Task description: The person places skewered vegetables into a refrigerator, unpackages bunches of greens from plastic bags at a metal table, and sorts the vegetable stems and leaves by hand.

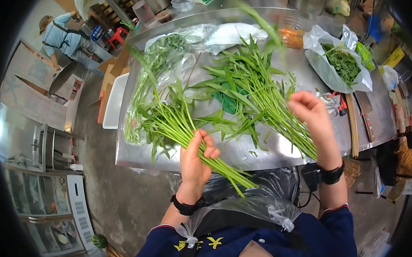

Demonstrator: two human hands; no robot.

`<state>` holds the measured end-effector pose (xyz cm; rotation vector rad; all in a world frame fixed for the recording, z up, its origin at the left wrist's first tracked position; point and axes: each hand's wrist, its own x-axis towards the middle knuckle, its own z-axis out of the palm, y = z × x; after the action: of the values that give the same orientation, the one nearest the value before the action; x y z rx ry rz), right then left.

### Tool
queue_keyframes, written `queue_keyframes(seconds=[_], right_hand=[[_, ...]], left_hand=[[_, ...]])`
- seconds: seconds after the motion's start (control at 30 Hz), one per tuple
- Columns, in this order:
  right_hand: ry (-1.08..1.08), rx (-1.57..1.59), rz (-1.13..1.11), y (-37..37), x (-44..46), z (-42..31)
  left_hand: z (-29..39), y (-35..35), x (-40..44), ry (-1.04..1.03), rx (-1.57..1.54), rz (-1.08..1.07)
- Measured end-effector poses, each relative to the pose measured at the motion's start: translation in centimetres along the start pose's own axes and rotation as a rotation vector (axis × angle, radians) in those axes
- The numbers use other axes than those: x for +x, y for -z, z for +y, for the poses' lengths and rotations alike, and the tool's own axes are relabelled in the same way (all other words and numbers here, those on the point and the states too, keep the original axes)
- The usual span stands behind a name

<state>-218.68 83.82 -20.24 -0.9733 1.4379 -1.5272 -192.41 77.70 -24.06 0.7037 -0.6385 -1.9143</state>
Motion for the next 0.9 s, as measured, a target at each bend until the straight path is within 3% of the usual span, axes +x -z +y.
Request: queue_keyframes(seconds=[0.03,0.1,0.2,0.33,0.6,0.73,0.9], right_hand=[[0.026,0.024,-0.026,-1.5,-0.4,0.2],[0.070,-0.017,-0.063,-4.2,-0.9,0.3],[0.047,-0.037,-0.144,-7.9,-1.9,0.3],[0.173,-0.268,-0.222,-10.7,-2.8,0.2],[0.316,-0.511,-0.242,-11.4,-3.3,0.6],[0.246,-0.550,-0.288,-10.5,-3.6,0.8],[0.440,-0.570,-0.266,-10.7,-3.6,0.9]], left_hand=[[0.1,0.2,0.0,0.018,-0.059,-0.076],[0.2,-1.3,-0.5,0.003,0.016,0.026],[0.2,-1.8,-0.9,0.075,0.076,-0.034],[0.1,-1.9,-1.1,0.067,0.023,-0.106],[0.1,-1.1,-0.9,0.054,0.041,-0.105],[-0.2,-0.8,-0.9,0.018,0.032,-0.128],[-0.2,-1.0,-1.0,0.043,0.050,-0.196]])
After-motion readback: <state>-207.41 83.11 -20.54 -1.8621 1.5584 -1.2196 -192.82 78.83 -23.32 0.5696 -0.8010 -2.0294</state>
